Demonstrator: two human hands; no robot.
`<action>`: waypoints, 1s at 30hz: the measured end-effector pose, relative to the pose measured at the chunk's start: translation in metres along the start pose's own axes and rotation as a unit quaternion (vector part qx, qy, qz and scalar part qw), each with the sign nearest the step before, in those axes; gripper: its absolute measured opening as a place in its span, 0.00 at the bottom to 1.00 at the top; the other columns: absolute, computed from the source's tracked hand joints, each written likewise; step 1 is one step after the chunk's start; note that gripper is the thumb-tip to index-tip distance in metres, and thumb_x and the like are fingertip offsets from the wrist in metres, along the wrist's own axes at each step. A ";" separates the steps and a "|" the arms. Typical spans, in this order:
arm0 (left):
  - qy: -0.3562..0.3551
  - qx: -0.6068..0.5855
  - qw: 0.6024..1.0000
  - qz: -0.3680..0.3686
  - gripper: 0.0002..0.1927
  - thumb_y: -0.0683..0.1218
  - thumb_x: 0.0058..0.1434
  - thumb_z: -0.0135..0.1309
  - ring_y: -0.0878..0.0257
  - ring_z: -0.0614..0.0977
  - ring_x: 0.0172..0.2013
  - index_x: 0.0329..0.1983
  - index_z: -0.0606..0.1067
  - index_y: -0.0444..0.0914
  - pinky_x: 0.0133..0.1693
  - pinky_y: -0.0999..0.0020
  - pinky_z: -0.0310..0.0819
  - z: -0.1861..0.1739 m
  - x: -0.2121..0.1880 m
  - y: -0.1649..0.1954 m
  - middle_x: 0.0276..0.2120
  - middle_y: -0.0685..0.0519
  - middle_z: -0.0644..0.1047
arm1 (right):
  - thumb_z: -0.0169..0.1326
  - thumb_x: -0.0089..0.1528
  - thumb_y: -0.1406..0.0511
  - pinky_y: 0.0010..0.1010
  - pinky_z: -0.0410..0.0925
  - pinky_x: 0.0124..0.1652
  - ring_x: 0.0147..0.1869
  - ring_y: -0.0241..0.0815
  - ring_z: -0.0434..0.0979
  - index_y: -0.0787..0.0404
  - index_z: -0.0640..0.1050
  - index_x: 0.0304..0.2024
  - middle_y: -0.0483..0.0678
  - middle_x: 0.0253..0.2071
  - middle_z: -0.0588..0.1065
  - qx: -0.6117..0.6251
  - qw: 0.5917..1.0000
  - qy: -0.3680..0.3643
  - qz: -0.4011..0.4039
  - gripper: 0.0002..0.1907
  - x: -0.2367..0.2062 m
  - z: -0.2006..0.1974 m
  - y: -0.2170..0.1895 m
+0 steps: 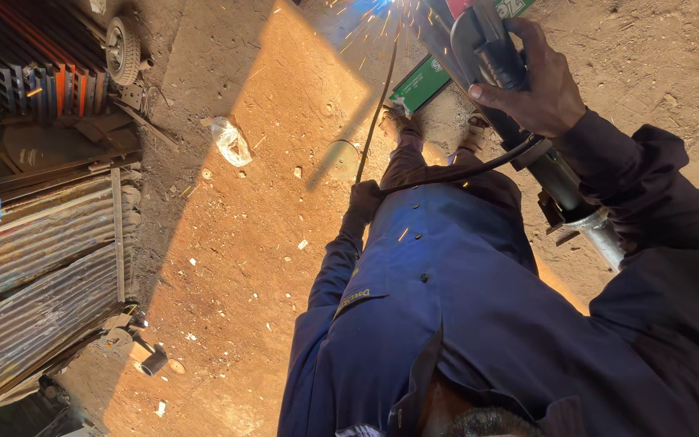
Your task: The person welds joints on a metal frame using a handheld welding torch. They repeatedly position the torch, create welds with visible sparks, and reposition the frame to access different joints.
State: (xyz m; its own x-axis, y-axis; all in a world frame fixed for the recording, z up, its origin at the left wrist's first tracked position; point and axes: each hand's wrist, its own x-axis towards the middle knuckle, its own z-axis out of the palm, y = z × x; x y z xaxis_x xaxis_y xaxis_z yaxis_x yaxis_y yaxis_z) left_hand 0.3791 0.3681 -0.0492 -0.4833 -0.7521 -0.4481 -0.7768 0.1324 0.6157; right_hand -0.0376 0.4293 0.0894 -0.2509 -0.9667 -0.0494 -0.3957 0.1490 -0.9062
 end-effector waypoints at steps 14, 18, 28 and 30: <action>0.012 -0.013 1.000 0.003 0.14 0.49 0.52 0.66 0.54 0.80 0.22 0.24 0.77 0.35 0.28 0.61 0.74 -0.002 0.002 0.003 0.20 0.45 0.78 | 0.70 0.65 0.57 0.42 0.74 0.53 0.56 0.53 0.82 0.63 0.60 0.71 0.58 0.56 0.79 0.013 1.000 0.002 -0.010 0.42 0.006 0.000 -0.004; 0.012 0.048 0.998 0.034 0.16 0.51 0.49 0.69 0.52 0.80 0.22 0.22 0.77 0.35 0.28 0.59 0.74 -0.004 0.005 0.002 0.20 0.43 0.78 | 0.70 0.65 0.56 0.43 0.75 0.52 0.55 0.53 0.82 0.62 0.61 0.72 0.60 0.53 0.78 0.001 1.000 0.002 0.003 0.42 0.004 0.002 0.000; 0.005 0.010 1.000 -0.014 0.14 0.49 0.52 0.66 0.56 0.78 0.20 0.22 0.76 0.35 0.26 0.60 0.73 -0.014 0.006 0.007 0.19 0.43 0.77 | 0.66 0.69 0.49 0.45 0.78 0.54 0.55 0.55 0.83 0.65 0.56 0.73 0.64 0.53 0.76 0.059 0.997 0.023 -0.032 0.45 0.000 0.000 -0.003; 0.006 0.008 1.000 0.005 0.14 0.48 0.54 0.65 0.56 0.77 0.20 0.22 0.75 0.35 0.26 0.59 0.72 -0.016 0.009 0.008 0.19 0.44 0.77 | 0.65 0.69 0.48 0.45 0.78 0.53 0.53 0.54 0.83 0.65 0.57 0.73 0.64 0.52 0.76 0.064 0.997 0.020 -0.023 0.45 0.000 0.001 -0.008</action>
State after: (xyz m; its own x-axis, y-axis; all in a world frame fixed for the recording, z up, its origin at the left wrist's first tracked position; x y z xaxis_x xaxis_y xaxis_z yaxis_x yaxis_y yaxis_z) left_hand 0.3751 0.3523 -0.0377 -0.4870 -0.7580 -0.4340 -0.7778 0.1503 0.6103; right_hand -0.0338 0.4279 0.0965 -0.2709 -0.9626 0.0083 -0.2914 0.0738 -0.9538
